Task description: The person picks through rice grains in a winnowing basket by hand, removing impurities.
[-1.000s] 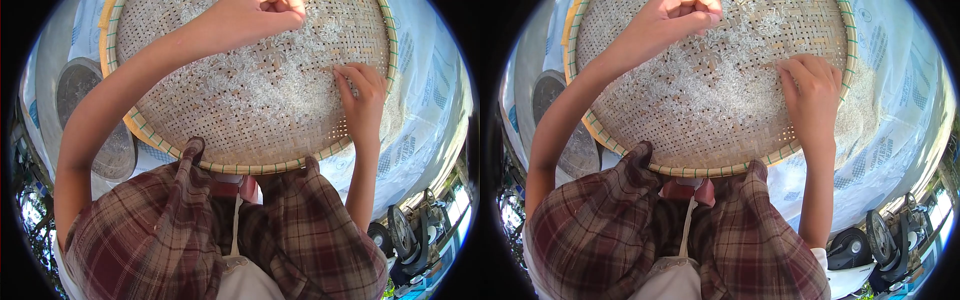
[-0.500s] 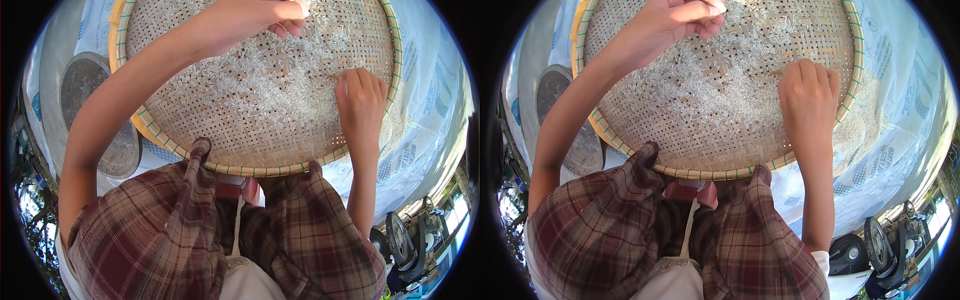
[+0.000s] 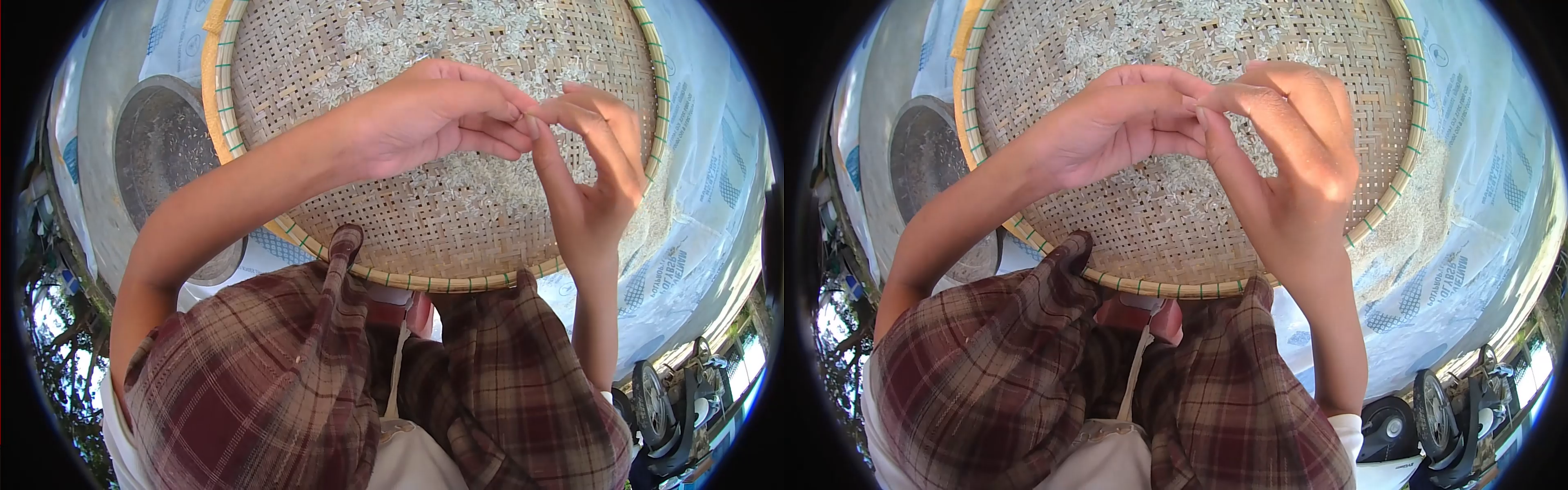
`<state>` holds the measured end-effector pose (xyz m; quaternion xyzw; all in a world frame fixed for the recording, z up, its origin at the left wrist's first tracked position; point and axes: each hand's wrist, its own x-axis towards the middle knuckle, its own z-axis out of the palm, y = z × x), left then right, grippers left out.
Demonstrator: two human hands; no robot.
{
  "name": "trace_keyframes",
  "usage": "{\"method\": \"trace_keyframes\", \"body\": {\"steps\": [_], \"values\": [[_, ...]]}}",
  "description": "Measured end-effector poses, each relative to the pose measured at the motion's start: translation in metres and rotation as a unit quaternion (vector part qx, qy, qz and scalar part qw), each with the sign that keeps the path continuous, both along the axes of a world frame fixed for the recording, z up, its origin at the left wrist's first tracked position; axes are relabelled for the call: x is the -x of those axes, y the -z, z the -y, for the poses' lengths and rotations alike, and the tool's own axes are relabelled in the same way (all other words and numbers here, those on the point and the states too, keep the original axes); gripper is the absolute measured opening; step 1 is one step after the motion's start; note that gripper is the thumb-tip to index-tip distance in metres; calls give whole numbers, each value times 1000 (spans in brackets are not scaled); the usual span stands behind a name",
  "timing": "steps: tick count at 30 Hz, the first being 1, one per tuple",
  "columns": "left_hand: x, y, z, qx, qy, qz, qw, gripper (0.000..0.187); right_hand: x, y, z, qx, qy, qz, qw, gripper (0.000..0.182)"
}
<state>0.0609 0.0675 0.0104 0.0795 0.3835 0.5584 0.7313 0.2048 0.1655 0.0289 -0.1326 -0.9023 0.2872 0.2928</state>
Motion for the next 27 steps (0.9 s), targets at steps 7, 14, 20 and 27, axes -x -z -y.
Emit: {"method": "trace_keyframes", "body": {"steps": [7,14,20,27], "values": [[-1,-4,-2,53,-32,66,996,43,-4,0,8,-11,13,49,999,18],[5,-10,3,40,-41,117,991,45,-7,-11,13,-8,30,82,996,16],[6,-10,6,57,-48,112,991,46,-6,-11,22,-28,-16,92,995,15],[38,-4,28,-16,-79,105,991,43,-25,-8,10,49,104,13,993,23]]}}
